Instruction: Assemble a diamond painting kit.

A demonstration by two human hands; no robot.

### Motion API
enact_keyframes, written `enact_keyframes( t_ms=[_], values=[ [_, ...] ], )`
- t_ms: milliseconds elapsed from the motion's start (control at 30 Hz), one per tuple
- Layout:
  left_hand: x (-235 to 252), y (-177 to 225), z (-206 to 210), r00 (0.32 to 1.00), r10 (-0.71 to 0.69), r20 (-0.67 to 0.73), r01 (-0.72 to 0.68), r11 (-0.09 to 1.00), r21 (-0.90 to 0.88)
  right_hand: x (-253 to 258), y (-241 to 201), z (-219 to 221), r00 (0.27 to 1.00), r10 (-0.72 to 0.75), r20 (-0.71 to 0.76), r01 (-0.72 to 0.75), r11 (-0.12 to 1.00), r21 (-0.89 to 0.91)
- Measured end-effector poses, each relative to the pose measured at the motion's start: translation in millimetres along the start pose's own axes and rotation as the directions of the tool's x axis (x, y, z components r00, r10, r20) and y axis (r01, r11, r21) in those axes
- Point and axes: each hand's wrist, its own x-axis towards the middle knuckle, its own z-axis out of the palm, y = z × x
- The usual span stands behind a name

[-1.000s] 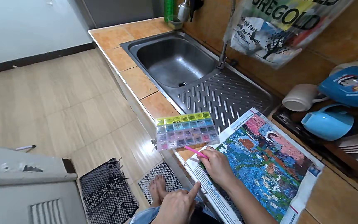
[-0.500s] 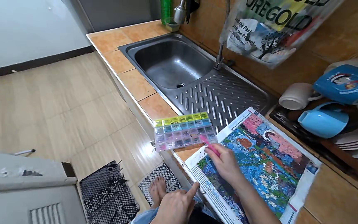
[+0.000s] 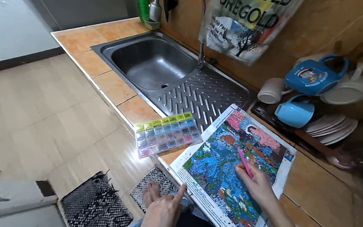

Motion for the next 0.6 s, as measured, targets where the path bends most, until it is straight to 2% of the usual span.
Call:
enact_keyframes(
  t_ms=[200,333,600],
  values=[
    [1.3,4.4,-5.0,0.997,-0.049,0.058,0.048,0.999,0.021,-14.5,9.9,1.1,0.998,0.029,0.064,-0.03,0.999,0.013],
    [1.0,5.2,-4.8,0.998,-0.042,0.04,0.041,0.998,0.039,-14.8,10.9,-0.2,0.991,0.055,0.123,-0.058,0.998,0.024],
    [0.7,6.3,-3.8,0.998,-0.049,0.047,0.046,0.997,0.064,-19.0,1.2,3.7,0.973,0.064,0.222,-0.05,0.996,-0.067]
  ],
)
